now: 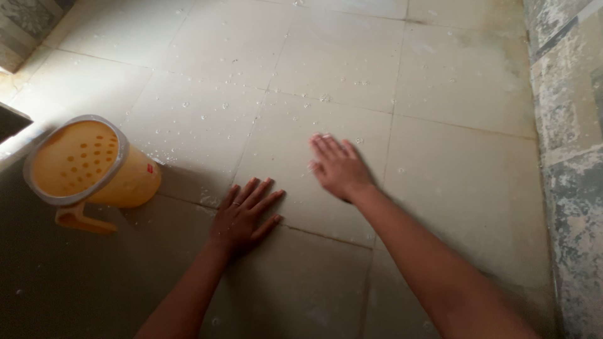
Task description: The person scrubs a tiled floor by hand using soapy water and a plastic mug to pour water from a bucket, cleaning different sections of the surface.
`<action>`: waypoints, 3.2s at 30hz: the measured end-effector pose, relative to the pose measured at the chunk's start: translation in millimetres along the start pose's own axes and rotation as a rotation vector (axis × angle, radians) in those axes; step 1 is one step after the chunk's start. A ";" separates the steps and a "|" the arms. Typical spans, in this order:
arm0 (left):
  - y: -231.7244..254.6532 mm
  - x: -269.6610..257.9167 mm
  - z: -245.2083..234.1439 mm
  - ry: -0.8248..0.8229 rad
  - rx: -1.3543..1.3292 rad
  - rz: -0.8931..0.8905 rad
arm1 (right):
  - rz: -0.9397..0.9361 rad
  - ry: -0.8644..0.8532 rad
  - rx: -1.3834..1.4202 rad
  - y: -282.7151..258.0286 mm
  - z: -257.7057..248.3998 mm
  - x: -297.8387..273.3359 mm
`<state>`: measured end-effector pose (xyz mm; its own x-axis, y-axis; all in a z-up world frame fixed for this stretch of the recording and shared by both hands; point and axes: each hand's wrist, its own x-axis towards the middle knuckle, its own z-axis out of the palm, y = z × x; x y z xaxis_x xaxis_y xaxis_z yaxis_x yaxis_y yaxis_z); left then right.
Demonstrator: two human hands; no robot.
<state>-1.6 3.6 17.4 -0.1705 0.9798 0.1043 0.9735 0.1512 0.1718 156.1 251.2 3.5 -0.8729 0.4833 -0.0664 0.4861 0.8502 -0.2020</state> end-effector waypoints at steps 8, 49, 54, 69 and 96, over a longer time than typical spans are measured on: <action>-2.7 -2.1 -3.9 0.002 -0.053 -0.010 | 0.534 0.267 -0.032 139.7 22.9 -32.8; 0.5 -10.8 46.8 0.302 0.100 -1.045 | 0.440 0.316 0.029 -43.0 37.4 -33.3; 8.0 -12.5 37.8 0.244 0.076 -1.052 | 0.205 0.358 0.120 -101.9 39.3 -37.3; 7.9 -17.8 31.8 0.230 -0.017 -1.017 | 0.180 0.371 0.120 -102.2 44.7 -41.4; 6.7 -17.2 34.1 0.266 0.032 -0.955 | 0.119 0.038 0.133 -30.0 -8.4 -82.2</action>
<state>13.0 -7.8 -16.6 -0.9105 0.3842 0.1530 0.4125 0.8692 0.2726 213.6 187.7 23.2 -0.8062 0.5884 -0.0614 0.5739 0.7528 -0.3224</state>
